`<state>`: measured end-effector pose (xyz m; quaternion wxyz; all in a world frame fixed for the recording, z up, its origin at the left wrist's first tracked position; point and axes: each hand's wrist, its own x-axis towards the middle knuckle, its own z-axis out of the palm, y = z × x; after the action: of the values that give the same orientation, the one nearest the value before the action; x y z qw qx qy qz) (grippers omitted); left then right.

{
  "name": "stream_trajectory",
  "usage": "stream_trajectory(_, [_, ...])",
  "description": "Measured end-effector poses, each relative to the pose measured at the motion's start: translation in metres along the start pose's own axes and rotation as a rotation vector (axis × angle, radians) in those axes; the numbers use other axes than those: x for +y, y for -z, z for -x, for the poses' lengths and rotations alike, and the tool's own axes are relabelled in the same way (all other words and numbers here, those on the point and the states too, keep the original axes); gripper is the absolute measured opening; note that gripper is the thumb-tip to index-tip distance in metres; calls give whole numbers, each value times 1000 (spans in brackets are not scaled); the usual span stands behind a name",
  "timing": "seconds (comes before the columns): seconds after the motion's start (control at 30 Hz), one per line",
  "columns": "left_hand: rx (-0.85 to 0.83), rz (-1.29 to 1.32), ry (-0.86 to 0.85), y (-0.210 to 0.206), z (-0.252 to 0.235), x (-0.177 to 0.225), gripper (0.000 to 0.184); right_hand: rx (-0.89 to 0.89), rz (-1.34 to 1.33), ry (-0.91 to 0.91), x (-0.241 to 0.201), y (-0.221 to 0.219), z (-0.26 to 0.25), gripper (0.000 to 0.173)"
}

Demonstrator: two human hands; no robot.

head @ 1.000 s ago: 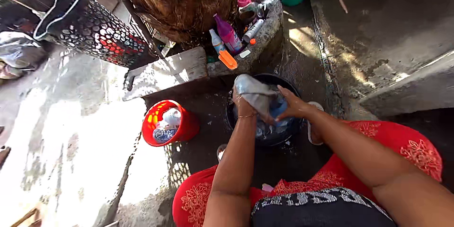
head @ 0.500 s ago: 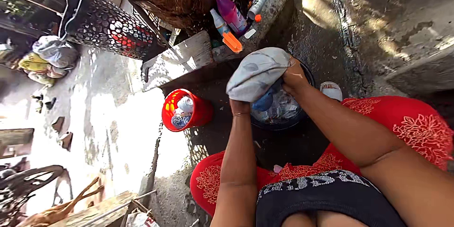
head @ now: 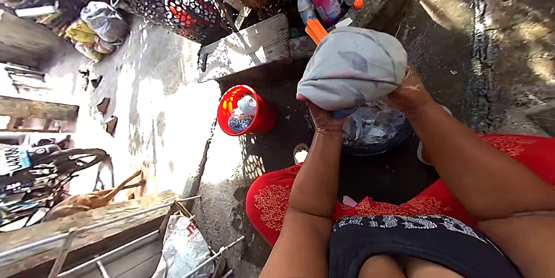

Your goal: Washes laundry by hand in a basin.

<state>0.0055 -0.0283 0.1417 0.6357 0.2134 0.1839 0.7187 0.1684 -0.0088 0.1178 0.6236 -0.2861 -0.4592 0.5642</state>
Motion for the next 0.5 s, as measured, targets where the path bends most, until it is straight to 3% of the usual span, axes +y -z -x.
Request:
stream_trajectory(0.07, [-26, -154, -132, -1, -8, 15, 54, -189, 152, -160, -12, 14, 6, 80])
stream_trajectory(0.1, [-52, -260, -181, 1, -12, 21, 50, -281, 84, -279, -17, 19, 10, 99])
stream_trajectory(0.17, [-248, -490, -233, 14, -20, 27, 60, -262, -220, -421, -14, 17, 18, 114])
stream_trajectory(0.27, [-458, -599, -185, 21, -25, 13, 67, 57, -394, -338, -5, 0, 20, 95])
stream_trajectory(0.33, [-509, -632, -129, 23, -23, 1, 86, 161, -449, -246, -3, -2, 15, 75])
stream_trajectory(0.4, [-239, -641, -136, 22, -6, -13, 69, 280, -425, -238, -11, -8, 12, 27])
stream_trajectory(0.43, [-105, -633, -97, 19, 2, -18, 57, 335, -384, -253, -15, -12, 12, 13])
stream_trajectory(0.5, [63, -579, 47, 9, 11, -20, 42, 429, -279, -297, -22, -21, 13, 18])
